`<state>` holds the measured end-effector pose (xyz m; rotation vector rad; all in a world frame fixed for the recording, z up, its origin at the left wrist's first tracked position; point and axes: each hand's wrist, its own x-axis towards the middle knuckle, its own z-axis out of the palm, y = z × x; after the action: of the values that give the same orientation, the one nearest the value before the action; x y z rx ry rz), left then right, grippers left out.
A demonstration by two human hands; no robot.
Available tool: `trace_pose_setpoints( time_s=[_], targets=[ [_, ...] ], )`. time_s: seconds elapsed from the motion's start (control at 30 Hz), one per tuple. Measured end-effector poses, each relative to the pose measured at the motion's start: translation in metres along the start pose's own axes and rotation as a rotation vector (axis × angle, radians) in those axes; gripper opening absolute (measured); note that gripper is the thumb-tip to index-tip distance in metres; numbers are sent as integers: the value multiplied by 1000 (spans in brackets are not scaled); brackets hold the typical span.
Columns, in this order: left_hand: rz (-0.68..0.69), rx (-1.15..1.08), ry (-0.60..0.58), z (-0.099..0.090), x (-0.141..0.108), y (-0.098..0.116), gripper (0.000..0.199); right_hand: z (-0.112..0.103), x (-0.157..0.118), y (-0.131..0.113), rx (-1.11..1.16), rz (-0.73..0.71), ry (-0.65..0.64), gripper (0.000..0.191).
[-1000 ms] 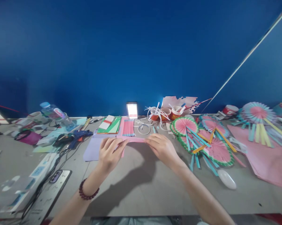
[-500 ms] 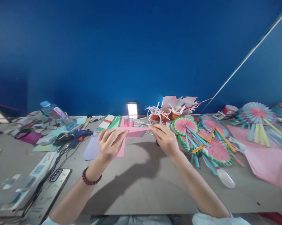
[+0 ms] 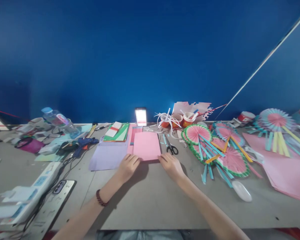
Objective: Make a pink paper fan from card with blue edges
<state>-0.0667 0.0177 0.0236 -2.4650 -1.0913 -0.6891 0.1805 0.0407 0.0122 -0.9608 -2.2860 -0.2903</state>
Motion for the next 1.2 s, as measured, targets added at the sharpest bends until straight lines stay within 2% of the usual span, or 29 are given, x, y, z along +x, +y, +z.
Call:
trace_pose_setpoints(
  time_s=[0.07,0.13,0.3,0.47,0.63,0.8,0.97,1.2],
  targets=[
    [13,-18,-112,6,-8,6,18,7,-7,0,40,1,-36,29],
    [-9,-53,-177,8,-11,11,17,9,-10,0,102,19,-68,29],
    [-88,-182,-247,10,-2,19,13,10,-7,2,281,110,-124,27],
    [-126,-325,-284,24,15,24,13,16,-3,11,423,218,-189,26],
    [-220,-492,-326,35,24,18,18,12,4,17,530,278,-324,23],
    [-382,-709,-418,32,32,12,20,5,14,19,585,357,-433,21],
    [-505,-846,-448,29,38,9,19,5,24,22,569,485,-592,21],
    [-599,-945,-572,35,43,-1,20,9,28,24,553,570,-604,23]
  ],
)
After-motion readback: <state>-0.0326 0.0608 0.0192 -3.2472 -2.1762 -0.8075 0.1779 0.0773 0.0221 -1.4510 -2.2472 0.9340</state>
